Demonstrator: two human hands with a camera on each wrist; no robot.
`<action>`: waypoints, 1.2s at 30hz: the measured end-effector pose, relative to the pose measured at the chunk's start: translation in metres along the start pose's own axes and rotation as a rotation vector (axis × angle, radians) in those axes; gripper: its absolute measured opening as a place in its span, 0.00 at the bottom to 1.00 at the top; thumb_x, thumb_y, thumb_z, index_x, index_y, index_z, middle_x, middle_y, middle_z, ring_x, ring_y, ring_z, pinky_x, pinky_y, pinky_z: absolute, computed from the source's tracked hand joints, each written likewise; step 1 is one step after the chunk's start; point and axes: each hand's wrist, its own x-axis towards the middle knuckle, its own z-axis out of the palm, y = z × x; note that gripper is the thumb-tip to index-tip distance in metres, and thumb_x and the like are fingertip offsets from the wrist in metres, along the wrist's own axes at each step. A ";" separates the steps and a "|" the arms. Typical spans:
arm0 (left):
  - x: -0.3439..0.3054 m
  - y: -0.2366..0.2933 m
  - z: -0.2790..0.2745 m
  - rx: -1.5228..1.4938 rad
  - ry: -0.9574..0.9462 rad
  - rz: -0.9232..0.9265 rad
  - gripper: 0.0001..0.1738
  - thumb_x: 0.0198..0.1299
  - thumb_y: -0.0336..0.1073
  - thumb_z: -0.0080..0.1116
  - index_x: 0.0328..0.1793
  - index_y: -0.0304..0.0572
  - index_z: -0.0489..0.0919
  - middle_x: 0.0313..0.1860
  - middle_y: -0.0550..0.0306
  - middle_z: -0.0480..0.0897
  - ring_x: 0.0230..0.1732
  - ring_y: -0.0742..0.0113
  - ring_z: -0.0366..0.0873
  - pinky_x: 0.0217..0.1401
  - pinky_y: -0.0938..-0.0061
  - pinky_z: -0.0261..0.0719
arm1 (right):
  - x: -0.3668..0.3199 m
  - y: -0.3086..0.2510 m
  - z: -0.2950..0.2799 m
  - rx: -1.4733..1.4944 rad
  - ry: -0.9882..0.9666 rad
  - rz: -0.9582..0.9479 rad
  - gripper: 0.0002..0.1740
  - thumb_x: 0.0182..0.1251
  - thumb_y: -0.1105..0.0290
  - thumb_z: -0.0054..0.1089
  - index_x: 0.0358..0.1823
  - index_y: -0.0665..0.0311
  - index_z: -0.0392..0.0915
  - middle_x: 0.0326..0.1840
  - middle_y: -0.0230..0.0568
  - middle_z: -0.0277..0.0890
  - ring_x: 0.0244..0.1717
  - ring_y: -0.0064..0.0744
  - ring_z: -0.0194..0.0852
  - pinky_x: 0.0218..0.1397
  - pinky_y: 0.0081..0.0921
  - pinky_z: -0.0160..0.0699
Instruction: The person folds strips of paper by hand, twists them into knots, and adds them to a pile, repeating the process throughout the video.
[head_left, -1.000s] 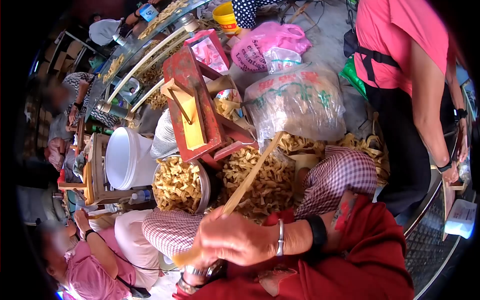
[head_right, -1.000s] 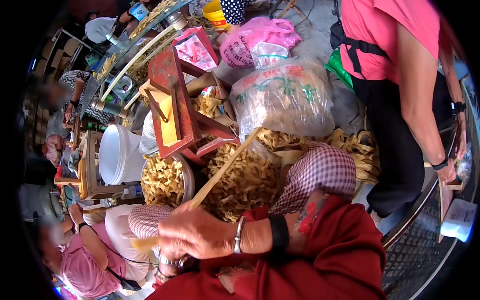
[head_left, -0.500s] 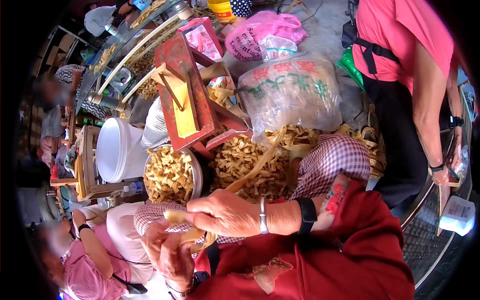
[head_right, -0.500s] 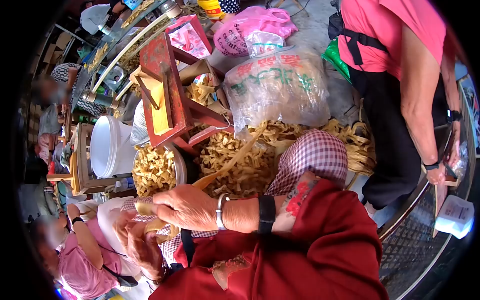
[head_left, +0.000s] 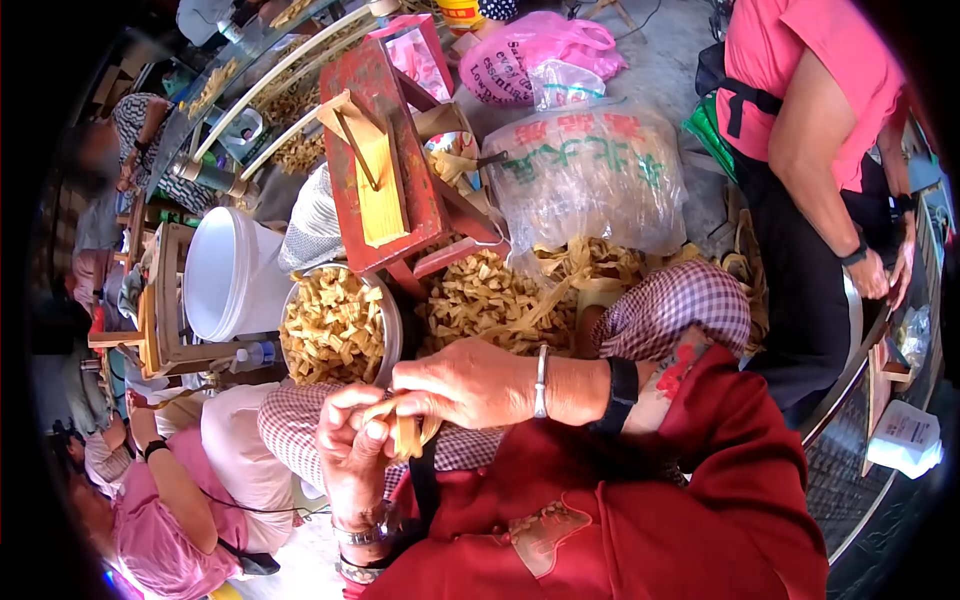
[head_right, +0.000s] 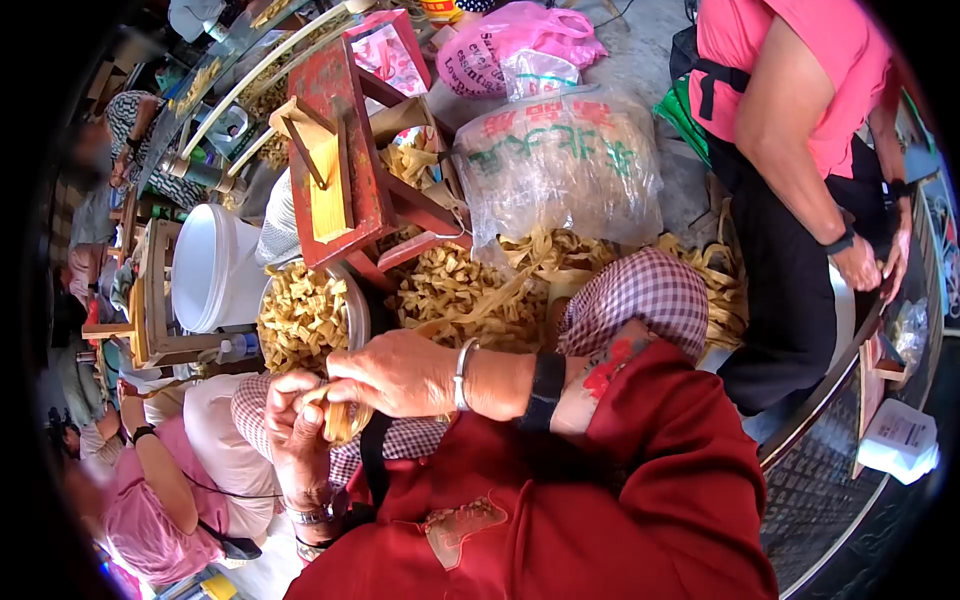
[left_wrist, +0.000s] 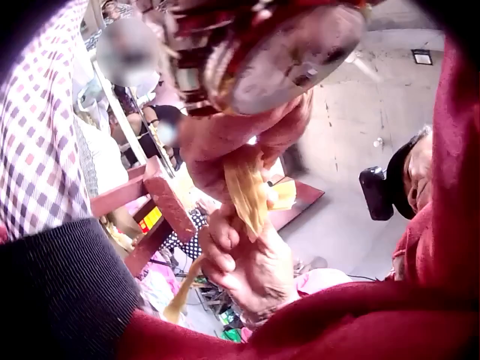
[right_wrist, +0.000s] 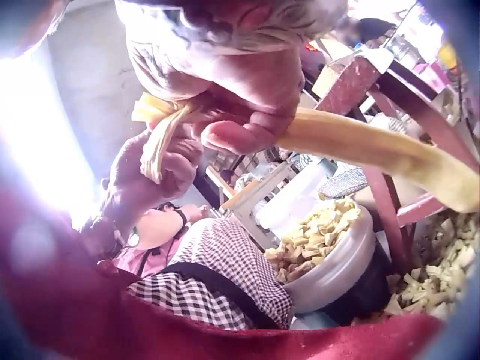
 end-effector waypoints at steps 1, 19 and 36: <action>0.001 -0.001 0.003 -0.053 -0.012 -0.037 0.20 0.59 0.29 0.62 0.56 0.34 0.72 0.33 0.58 0.82 0.25 0.80 0.72 0.28 0.87 0.71 | 0.000 0.003 -0.002 0.054 0.014 0.042 0.15 0.70 0.56 0.49 0.36 0.62 0.69 0.24 0.49 0.73 0.28 0.54 0.75 0.29 0.43 0.70; 0.036 -0.035 0.001 0.141 -0.124 -0.075 0.35 0.69 0.60 0.41 0.61 0.31 0.73 0.49 0.45 0.80 0.39 0.66 0.80 0.38 0.79 0.80 | 0.009 0.022 -0.008 0.308 0.164 0.314 0.22 0.75 0.51 0.42 0.50 0.65 0.66 0.40 0.37 0.70 0.41 0.24 0.69 0.45 0.23 0.71; 0.048 -0.021 -0.044 -0.587 -0.103 -0.138 0.29 0.71 0.50 0.40 0.42 0.24 0.77 0.36 0.46 0.74 0.24 0.68 0.71 0.34 0.60 0.88 | -0.017 0.053 -0.051 0.312 0.254 0.461 0.23 0.74 0.50 0.45 0.30 0.64 0.71 0.25 0.30 0.68 0.28 0.21 0.66 0.33 0.22 0.70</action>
